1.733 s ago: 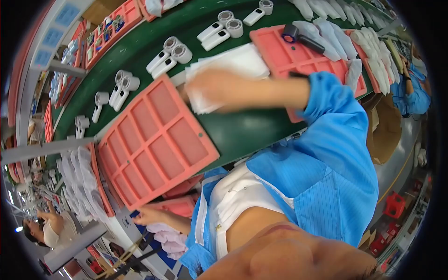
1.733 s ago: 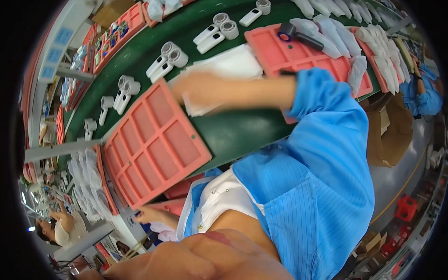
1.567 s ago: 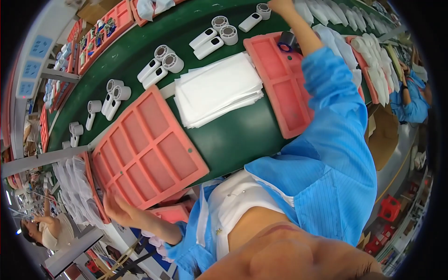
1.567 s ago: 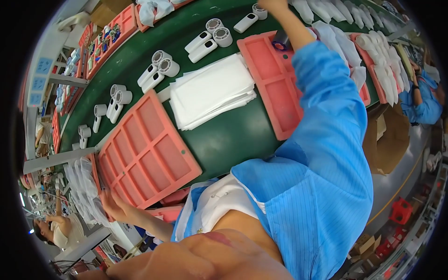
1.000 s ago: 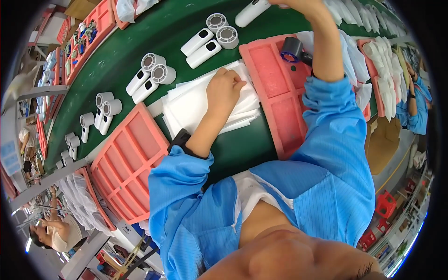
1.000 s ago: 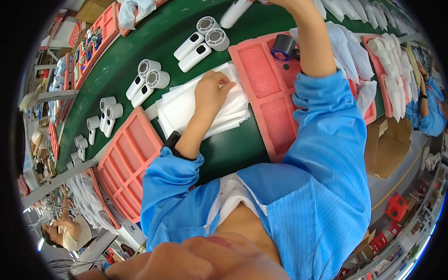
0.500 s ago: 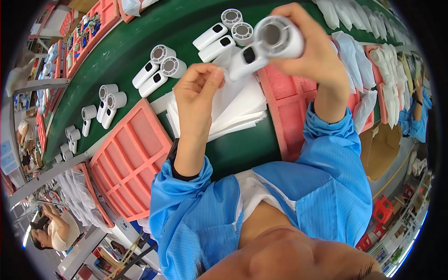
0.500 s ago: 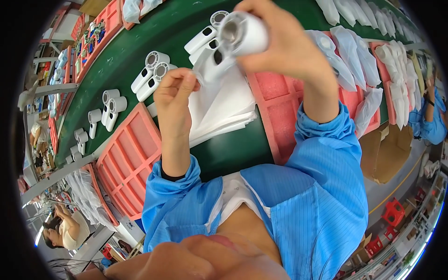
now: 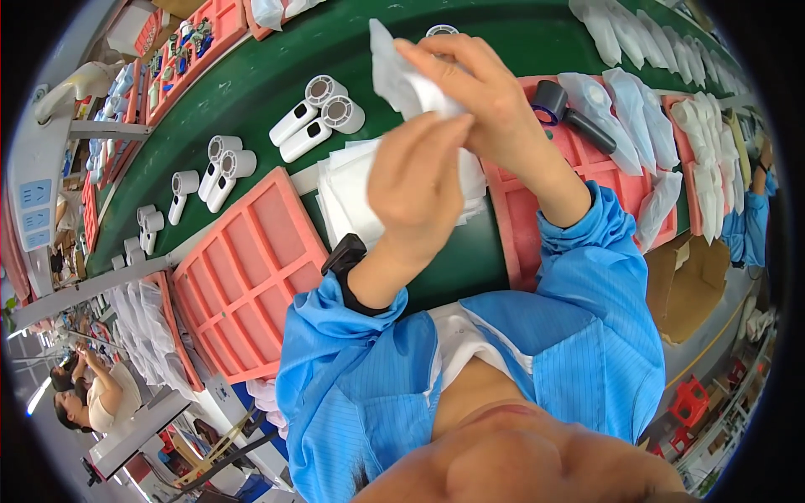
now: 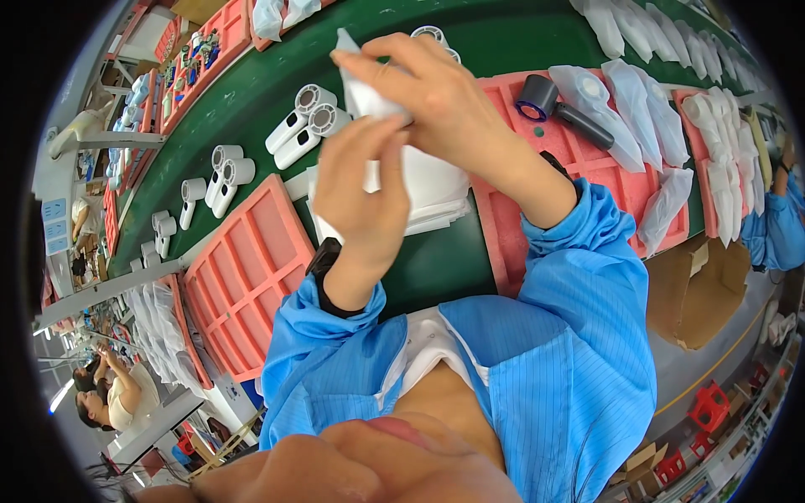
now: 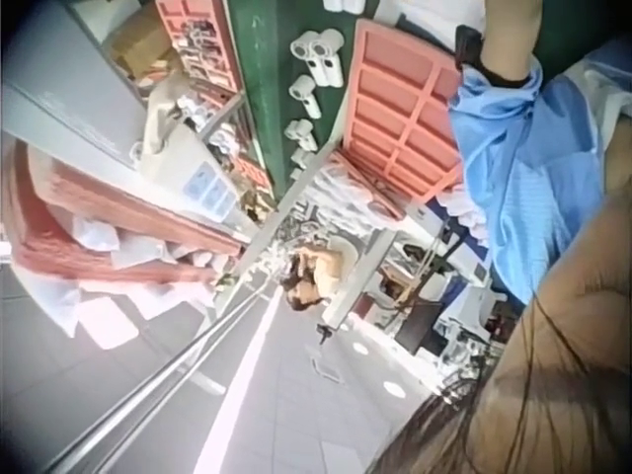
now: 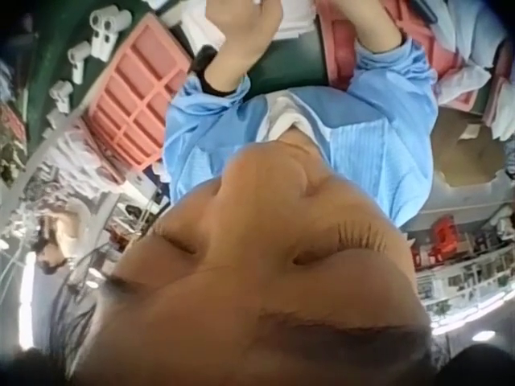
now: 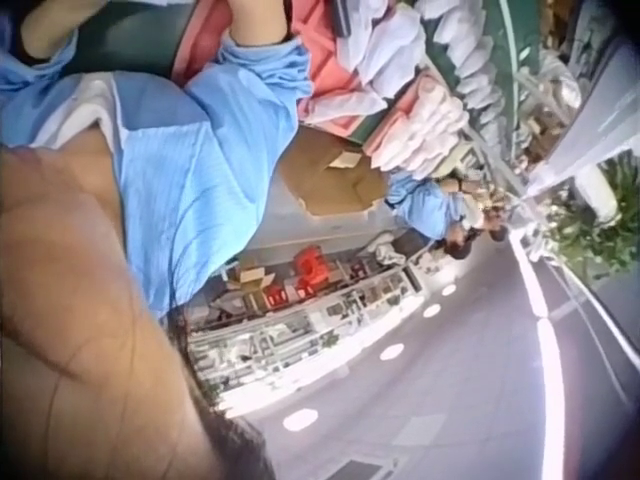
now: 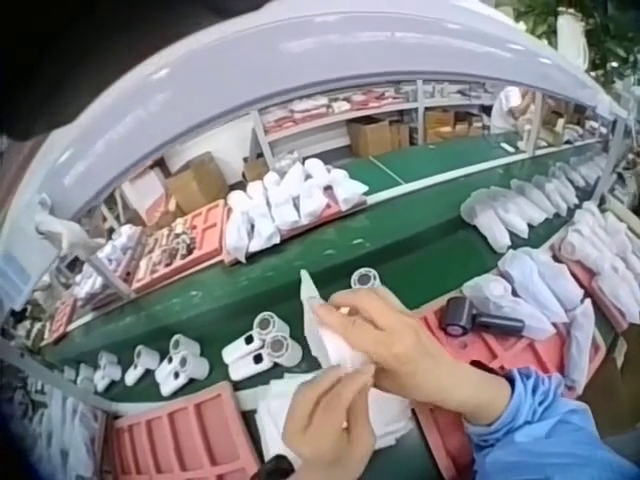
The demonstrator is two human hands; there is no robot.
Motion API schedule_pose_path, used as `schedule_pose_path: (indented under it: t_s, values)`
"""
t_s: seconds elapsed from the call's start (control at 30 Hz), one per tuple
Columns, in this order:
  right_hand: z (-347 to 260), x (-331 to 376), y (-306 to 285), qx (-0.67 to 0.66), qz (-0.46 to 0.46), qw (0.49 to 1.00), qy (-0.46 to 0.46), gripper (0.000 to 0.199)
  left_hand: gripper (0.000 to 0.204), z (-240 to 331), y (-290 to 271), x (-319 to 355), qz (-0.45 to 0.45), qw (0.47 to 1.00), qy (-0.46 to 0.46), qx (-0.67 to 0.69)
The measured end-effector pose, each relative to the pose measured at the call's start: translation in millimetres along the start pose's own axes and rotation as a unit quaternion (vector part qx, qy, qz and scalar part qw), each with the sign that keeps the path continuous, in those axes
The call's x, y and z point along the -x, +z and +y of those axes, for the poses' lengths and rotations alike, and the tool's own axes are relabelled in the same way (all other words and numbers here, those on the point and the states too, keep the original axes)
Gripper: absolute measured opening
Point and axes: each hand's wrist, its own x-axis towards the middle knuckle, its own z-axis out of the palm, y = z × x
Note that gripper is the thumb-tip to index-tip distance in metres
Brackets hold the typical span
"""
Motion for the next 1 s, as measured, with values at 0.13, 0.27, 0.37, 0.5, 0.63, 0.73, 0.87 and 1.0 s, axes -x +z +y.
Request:
schedule_pose_path:
  t_s: [0.13,0.27,0.37,0.5,0.63,0.73,0.87,1.0]
  values:
    - [11.1,7.3,10.3,0.020,0.037,0.999,0.024,0.074,0.058,-7.5,13.4,12.4,-0.020,0.999,0.034,0.005]
    - [4.5,15.5,27.2,-0.017,0.099,0.986,0.131,0.078,0.050,1.9,-2.0,-14.4,-0.031,0.991,-0.131,0.004]
    - [-7.3,15.8,21.5,-0.165,-0.005,0.969,0.184,0.079,0.051,-23.7,-4.2,-14.4,-0.038,0.995,-0.086,-0.024]
    - [-1.3,5.7,-4.1,-0.349,-0.033,0.929,0.120,0.073,0.050,-42.9,-28.7,-21.8,-0.057,0.969,-0.127,0.206]
    - [-0.8,13.5,11.8,-0.250,-0.093,0.951,0.158,0.065,0.048,-35.9,-39.9,-24.1,-0.009,0.962,-0.079,0.262]
    - [8.7,12.9,8.1,-0.044,-0.035,0.985,0.162,0.057,0.047,-30.0,-33.4,-19.0,0.047,0.976,-0.081,0.197]
    - [1.1,8.2,16.2,0.116,0.030,0.988,0.099,0.042,0.041,-17.0,-18.5,-15.9,0.151,0.967,-0.160,0.125]
    - [-9.0,8.9,19.2,0.146,0.065,0.981,0.109,0.035,0.032,-21.3,-11.3,-16.9,0.188,0.964,-0.145,0.115]
